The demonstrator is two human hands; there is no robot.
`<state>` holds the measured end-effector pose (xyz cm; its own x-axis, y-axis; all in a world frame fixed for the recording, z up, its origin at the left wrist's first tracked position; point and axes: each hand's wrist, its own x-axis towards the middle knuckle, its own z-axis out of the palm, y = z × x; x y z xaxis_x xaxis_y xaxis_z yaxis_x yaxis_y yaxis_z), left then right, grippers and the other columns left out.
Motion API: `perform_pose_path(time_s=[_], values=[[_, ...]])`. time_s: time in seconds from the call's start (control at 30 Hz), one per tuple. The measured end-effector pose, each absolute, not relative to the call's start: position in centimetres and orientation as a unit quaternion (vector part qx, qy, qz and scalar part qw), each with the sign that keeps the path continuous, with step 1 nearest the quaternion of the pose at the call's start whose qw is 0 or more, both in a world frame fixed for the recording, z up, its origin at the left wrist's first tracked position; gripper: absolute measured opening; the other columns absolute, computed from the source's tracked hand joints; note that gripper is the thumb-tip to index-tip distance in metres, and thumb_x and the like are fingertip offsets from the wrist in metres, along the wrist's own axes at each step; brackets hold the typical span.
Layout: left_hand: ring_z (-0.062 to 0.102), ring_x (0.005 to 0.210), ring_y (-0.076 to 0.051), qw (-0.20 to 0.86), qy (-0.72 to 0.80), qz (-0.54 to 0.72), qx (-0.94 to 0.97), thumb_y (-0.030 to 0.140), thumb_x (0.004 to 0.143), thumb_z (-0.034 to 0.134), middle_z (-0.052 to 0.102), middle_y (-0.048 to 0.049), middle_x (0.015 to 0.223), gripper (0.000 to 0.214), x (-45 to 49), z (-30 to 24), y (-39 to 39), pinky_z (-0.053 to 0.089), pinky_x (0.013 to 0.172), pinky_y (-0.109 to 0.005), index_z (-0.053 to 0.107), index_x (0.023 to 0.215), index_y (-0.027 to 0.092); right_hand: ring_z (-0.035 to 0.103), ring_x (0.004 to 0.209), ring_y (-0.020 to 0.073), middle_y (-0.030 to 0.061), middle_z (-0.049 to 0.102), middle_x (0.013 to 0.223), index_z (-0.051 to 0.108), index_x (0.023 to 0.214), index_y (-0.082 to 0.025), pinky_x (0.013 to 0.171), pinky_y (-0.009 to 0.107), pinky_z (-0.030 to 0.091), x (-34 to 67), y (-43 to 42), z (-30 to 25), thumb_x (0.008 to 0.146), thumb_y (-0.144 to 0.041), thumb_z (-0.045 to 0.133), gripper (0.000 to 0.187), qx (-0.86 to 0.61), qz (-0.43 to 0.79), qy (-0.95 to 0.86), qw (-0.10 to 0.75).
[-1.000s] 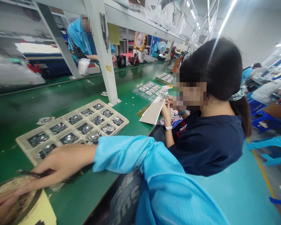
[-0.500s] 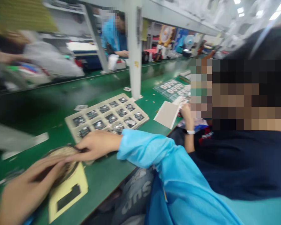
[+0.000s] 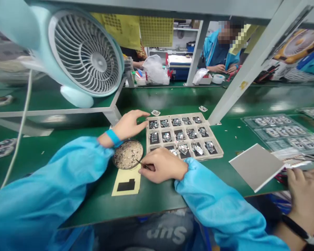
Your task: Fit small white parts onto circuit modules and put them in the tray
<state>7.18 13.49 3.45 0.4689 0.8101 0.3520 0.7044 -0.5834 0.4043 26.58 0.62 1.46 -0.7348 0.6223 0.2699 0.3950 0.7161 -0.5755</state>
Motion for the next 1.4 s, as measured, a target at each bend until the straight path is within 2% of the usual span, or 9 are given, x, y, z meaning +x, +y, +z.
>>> perform_pose_path(time_s=[0.1,0.27,0.5,0.6,0.73,0.83,1.03,1.17,1.4], values=[[0.056,0.132,-0.033,0.134,0.524,0.213,0.813,0.032,0.091,0.063,0.065,-0.0118,0.138,0.045,9.1,1.7,19.5,0.041,0.115,-0.046,0.066,0.134,0.02,0.05,0.058,0.0101,-0.0032,0.055,0.06,0.051,0.062,-0.019,0.06,0.026,0.035,26.4,0.8,1.4,0.089,-0.028,0.063,0.031,-0.285,0.247,-0.896,0.234],[0.067,0.117,-0.029,0.2,0.516,0.178,0.814,0.022,0.083,0.071,0.069,-0.016,0.132,0.058,10.3,-0.8,26.4,0.049,0.105,-0.037,0.062,0.139,0.013,0.05,0.058,0.0101,-0.0031,0.057,0.06,0.048,0.062,-0.019,0.06,0.026,0.034,26.4,1.0,1.4,0.089,-0.03,0.063,0.033,-0.291,0.241,-0.894,0.241],[0.067,0.107,-0.026,0.195,0.457,0.144,0.856,0.023,0.064,0.085,0.077,-0.0075,0.109,0.041,10.3,0.0,28.0,0.049,0.103,-0.035,0.077,0.104,0.019,0.049,0.059,0.0105,-0.0031,0.057,0.061,0.048,0.062,-0.019,0.057,0.027,0.031,26.7,0.9,1.6,0.089,-0.031,0.065,0.033,-0.293,0.211,-0.902,0.238],[0.068,0.097,-0.026,0.161,0.484,0.171,0.843,0.02,0.07,0.082,0.076,-0.0089,0.1,0.035,10.1,0.6,26.9,0.051,0.098,-0.038,0.075,0.104,0.017,0.051,0.059,0.0113,-0.0014,0.061,0.063,0.051,0.063,-0.019,0.057,0.028,0.034,26.9,1.1,1.6,0.094,-0.032,0.062,0.035,-0.29,0.224,-0.896,0.251],[0.064,0.112,-0.027,0.118,0.51,0.257,0.812,0.015,0.089,0.064,0.072,-0.0117,0.117,0.037,9.7,1.4,23.6,0.045,0.106,-0.041,0.067,0.125,0.017,0.064,0.073,0.0144,0.0038,0.072,0.079,0.066,0.083,-0.017,0.071,0.028,0.048,27.1,1.4,1.3,0.101,-0.035,0.056,0.027,-0.288,0.301,-0.853,0.315],[0.064,0.115,-0.025,0.124,0.45,0.352,0.811,0.011,0.09,0.061,0.071,-0.0101,0.122,0.042,9.0,2.4,19.5,0.045,0.108,-0.039,0.066,0.131,0.017,0.068,0.08,0.0145,0.0039,0.075,0.088,0.071,0.096,-0.018,0.079,0.029,0.053,27.0,1.5,0.9,0.102,-0.033,0.057,0.021,-0.298,0.344,-0.814,0.361],[0.069,0.094,-0.02,0.354,0.393,0.479,0.7,0.018,0.087,0.069,0.073,-0.008,0.101,0.018,5.0,2.5,8.7,0.057,0.087,-0.035,0.067,0.105,0.014,0.072,0.085,0.0162,0.0062,0.077,0.096,0.075,0.1,-0.018,0.081,0.032,0.057,26.2,1.1,0.5,0.099,-0.031,0.062,0.018,-0.309,0.345,-0.795,0.391],[0.068,0.07,-0.016,0.509,0.414,0.477,0.585,0.03,0.084,0.076,0.07,-0.0051,0.091,0.026,1.6,0.7,3.8,0.061,0.064,-0.029,0.062,0.102,0.016,0.069,0.092,0.0195,0.0058,0.078,0.095,0.077,0.101,-0.022,0.088,0.04,0.056,25.0,1.1,0.7,0.095,-0.028,0.069,0.012,-0.274,0.312,-0.826,0.38],[0.07,0.075,-0.016,0.592,0.387,0.425,0.566,0.029,0.084,0.076,0.072,-0.0092,0.11,0.029,0.6,0.1,1.7,0.063,0.06,-0.025,0.067,0.11,0.017,0.071,0.087,0.0194,0.0051,0.078,0.092,0.075,0.095,-0.022,0.089,0.039,0.055,23.8,1.0,0.6,0.089,-0.026,0.076,0.008,-0.285,0.298,-0.843,0.345]])
